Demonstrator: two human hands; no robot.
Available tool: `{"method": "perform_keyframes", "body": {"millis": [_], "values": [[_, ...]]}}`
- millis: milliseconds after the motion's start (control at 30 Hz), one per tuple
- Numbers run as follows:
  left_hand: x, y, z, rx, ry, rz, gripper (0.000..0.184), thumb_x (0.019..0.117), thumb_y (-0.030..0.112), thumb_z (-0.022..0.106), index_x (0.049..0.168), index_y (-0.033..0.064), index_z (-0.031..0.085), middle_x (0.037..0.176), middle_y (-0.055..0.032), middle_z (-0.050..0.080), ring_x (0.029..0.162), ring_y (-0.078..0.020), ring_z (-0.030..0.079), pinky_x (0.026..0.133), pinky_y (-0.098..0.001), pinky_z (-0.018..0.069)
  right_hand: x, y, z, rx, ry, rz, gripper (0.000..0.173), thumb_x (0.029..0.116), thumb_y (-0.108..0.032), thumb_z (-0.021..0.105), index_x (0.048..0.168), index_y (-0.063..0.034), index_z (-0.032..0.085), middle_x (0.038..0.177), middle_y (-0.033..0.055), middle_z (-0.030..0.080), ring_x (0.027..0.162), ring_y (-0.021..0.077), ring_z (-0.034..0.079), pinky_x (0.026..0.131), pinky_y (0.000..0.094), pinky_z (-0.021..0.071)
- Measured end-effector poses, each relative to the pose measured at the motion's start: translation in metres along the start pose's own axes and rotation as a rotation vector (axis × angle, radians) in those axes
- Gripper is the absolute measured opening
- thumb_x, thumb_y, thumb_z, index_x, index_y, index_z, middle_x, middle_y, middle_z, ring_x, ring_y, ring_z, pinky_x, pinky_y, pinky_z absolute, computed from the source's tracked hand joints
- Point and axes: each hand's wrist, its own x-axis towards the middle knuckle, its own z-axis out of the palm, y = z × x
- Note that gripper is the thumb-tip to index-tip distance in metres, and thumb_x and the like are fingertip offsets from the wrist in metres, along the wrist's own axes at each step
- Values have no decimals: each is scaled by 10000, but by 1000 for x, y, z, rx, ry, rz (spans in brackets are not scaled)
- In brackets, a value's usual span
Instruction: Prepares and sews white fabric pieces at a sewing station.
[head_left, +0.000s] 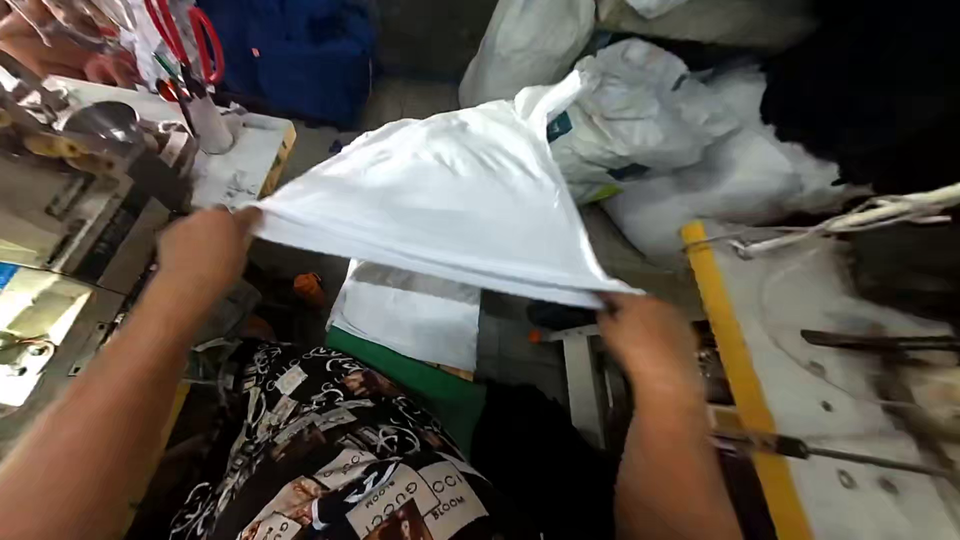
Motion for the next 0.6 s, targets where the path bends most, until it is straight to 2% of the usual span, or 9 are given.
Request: {"method": "perform_keyframes", "body": {"millis": [100, 233, 267, 333, 367, 400, 467, 500, 600], "values": [[1, 19, 69, -13, -161, -71, 444, 1012, 39, 556, 1448, 121, 567, 1246, -363, 608, 1030, -608, 625, 762, -765, 494, 15, 10, 79, -36, -299, 32, 336, 1019, -160, 567, 1326, -85, 683, 1320, 293, 629, 1238, 515, 580, 984, 735, 432], [-17, 23, 154, 36, -393, -135, 606, 987, 52, 581, 1565, 120, 412, 1308, -369, 574, 1096, -591, 608, 821, -736, 496, 17, 9, 162, -96, -653, -87, 353, 1023, -202, 587, 1339, -65, 667, 1331, 270, 632, 1243, 466, 596, 1038, 674, 446], [-25, 24, 167, 65, -483, -133, 582, 997, 50, 552, 1560, 90, 408, 1330, -363, 563, 1141, -577, 594, 857, -721, 487, 19, 8, 176, -110, -765, -118, 361, 1039, -234, 582, 1348, -63, 658, 1305, 263, 645, 1187, 444, 632, 1025, 639, 472], [-40, 28, 171, 137, -631, -93, 469, 1003, 57, 535, 1471, 36, 508, 1368, -322, 562, 1209, -531, 581, 902, -692, 492, 27, -1, 188, -119, -931, -162, 376, 1059, -279, 570, 1344, -49, 654, 1207, 252, 681, 1013, 397, 696, 944, 571, 532], [-47, 28, 167, 144, -671, -60, 450, 1013, 85, 536, 1463, 56, 526, 1394, -296, 557, 1238, -512, 572, 922, -681, 490, 33, -10, 188, -120, -955, -194, 383, 1065, -291, 561, 1328, -31, 659, 1183, 254, 686, 987, 390, 698, 929, 561, 535], [-54, 27, 159, 124, -684, -18, 453, 1034, 131, 524, 1485, 93, 518, 1415, -278, 553, 1253, -503, 568, 936, -676, 486, 40, -24, 181, -125, -937, -244, 377, 1063, -279, 559, 1307, -12, 664, 1194, 263, 679, 1026, 401, 688, 947, 576, 524], [-70, 18, 143, 10, -678, 63, 463, 1088, 274, 473, 1536, 157, 479, 1448, -255, 547, 1280, -494, 561, 981, -688, 463, 57, -66, 158, -119, -806, -366, 362, 1049, -245, 573, 1285, 9, 675, 1261, 281, 656, 1199, 442, 621, 1041, 632, 452], [-81, 11, 136, -68, -666, 108, 469, 1095, 315, 459, 1543, 175, 476, 1442, -242, 560, 1276, -487, 569, 993, -691, 455, 63, -91, 144, -95, -718, -436, 352, 1048, -234, 567, 1277, 12, 675, 1268, 280, 652, 1232, 449, 599, 1060, 644, 430], [-124, -18, 122, -320, -549, 234, 436, 1070, 292, 531, 1487, 168, 554, 1372, -205, 629, 1254, -432, 605, 1032, -650, 462, 64, -180, 106, -1, -515, -662, 395, 1070, -273, 514, 1387, -71, 634, 1324, 199, 655, 1272, 369, 597, 1101, 583, 425]]}}
